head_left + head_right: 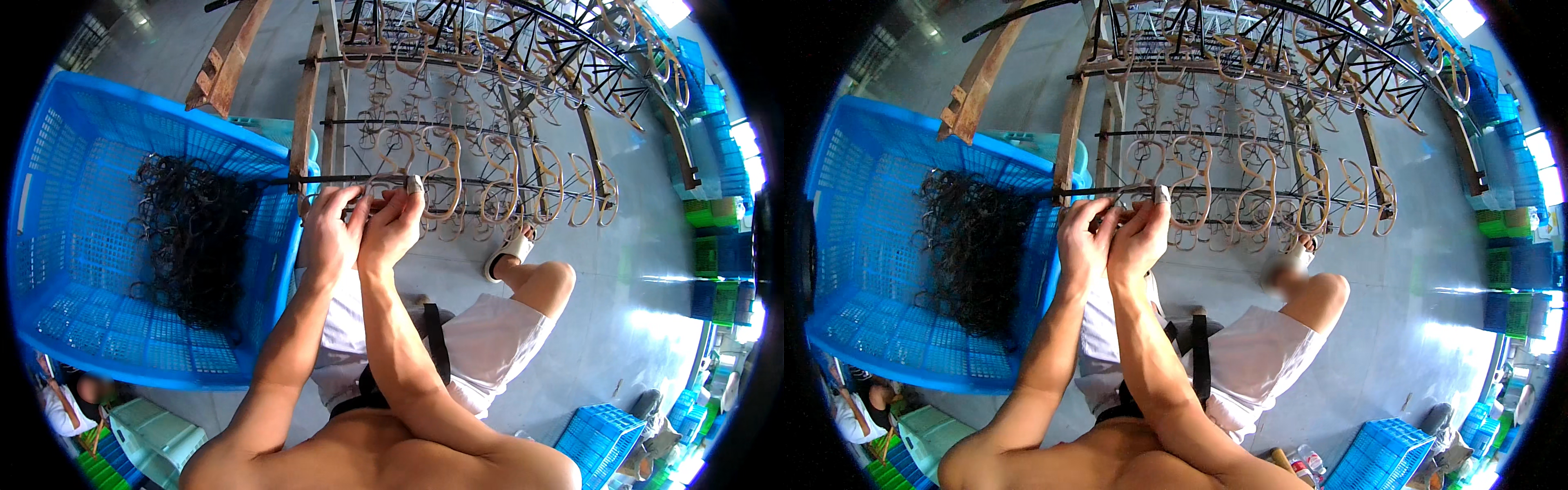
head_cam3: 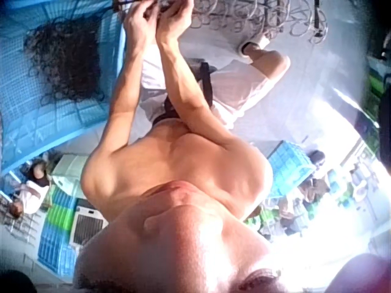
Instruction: The person repeatedly picks metal hooks from a blue basket and attaches them to horizontal rods on a multi-tiered metal rack. The person also moves a long metal rod on the floor and repositions it on the rack. The task continues with hook attachment across multiple rack levels.
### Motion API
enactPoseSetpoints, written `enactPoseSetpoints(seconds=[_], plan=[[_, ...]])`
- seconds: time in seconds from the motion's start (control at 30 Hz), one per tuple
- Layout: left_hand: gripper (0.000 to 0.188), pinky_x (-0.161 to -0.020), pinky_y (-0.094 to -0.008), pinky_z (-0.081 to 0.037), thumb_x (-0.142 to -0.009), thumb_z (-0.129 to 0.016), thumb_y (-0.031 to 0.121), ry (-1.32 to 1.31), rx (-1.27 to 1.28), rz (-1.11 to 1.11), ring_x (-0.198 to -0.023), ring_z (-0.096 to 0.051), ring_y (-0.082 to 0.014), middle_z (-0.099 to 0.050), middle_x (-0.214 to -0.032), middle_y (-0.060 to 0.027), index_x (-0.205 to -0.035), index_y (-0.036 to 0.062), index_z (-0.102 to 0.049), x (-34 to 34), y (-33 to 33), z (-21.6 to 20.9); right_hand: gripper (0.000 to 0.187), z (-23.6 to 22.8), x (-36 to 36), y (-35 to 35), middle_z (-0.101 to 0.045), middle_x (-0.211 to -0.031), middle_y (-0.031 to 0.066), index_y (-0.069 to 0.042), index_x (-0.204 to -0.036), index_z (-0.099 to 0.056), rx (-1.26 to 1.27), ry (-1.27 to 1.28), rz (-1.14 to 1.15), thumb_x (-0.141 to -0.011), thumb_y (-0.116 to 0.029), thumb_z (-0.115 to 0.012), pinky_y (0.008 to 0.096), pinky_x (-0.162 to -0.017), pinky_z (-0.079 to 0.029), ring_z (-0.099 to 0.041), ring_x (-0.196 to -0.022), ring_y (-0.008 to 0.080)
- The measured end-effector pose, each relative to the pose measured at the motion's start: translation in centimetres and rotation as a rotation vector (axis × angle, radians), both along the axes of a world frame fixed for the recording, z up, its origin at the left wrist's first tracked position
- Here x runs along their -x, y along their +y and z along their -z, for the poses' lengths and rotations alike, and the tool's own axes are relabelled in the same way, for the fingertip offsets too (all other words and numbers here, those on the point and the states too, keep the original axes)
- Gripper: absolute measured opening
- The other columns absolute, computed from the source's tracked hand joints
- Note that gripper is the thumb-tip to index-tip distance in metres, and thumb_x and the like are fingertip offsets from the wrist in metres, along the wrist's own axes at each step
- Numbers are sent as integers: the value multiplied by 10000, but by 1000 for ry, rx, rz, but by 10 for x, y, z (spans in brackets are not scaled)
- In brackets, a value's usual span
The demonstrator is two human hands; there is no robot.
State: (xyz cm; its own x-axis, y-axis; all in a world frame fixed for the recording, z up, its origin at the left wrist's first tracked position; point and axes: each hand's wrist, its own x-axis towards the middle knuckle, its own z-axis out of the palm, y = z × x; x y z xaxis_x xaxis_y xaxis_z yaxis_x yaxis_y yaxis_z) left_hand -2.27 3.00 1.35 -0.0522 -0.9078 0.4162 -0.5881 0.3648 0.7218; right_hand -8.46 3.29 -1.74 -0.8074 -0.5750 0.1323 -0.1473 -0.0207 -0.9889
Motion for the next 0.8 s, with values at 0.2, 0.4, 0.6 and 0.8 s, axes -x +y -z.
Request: enactPoseSetpoints(seconds=[0.2, 0.4, 0.6, 0.8], plan=[[150, -719, -352, -445, -781, -660, 82, 65, -12, -8, -778, -579, -278, -623, -863, -114, -920, 29, -640, 3, 1, 1, 134, -1, 2, 0, -582, -683, 73, -14, -988, -530, 12, -62, -26, -936, -116, -458, 281, -478, -469, -580, -533, 144], [169, -646, -340, -486, -793, -659, 127, -14, 68, -11, -762, -614, -270, -618, -852, -112, -925, 23, -636, 0, -2, 4, 150, 0, 2, -1, -581, -682, 62, -7, -1015, -528, 31, -52, -47, -940, -109, -450, 276, -476, -466, -572, -533, 128], [138, -720, -355, -448, -793, -654, 103, 42, 3, -21, -780, -590, -285, -627, -851, -120, -908, 28, -641, 2, 1, 1, 132, -2, 1, -2, -559, -669, 49, -3, -973, -518, 22, -52, -45, -943, -107, -442, 269, -483, -456, -556, -531, 126], [122, -689, -348, -460, -798, -653, 106, 76, -12, -10, -756, -595, -284, -628, -838, -121, -889, 25, -642, 2, -1, 3, 120, -2, 1, -4, -538, -645, 41, -7, -952, -513, 40, -71, -44, -942, -96, -434, 264, -480, -443, -540, -531, 119]])
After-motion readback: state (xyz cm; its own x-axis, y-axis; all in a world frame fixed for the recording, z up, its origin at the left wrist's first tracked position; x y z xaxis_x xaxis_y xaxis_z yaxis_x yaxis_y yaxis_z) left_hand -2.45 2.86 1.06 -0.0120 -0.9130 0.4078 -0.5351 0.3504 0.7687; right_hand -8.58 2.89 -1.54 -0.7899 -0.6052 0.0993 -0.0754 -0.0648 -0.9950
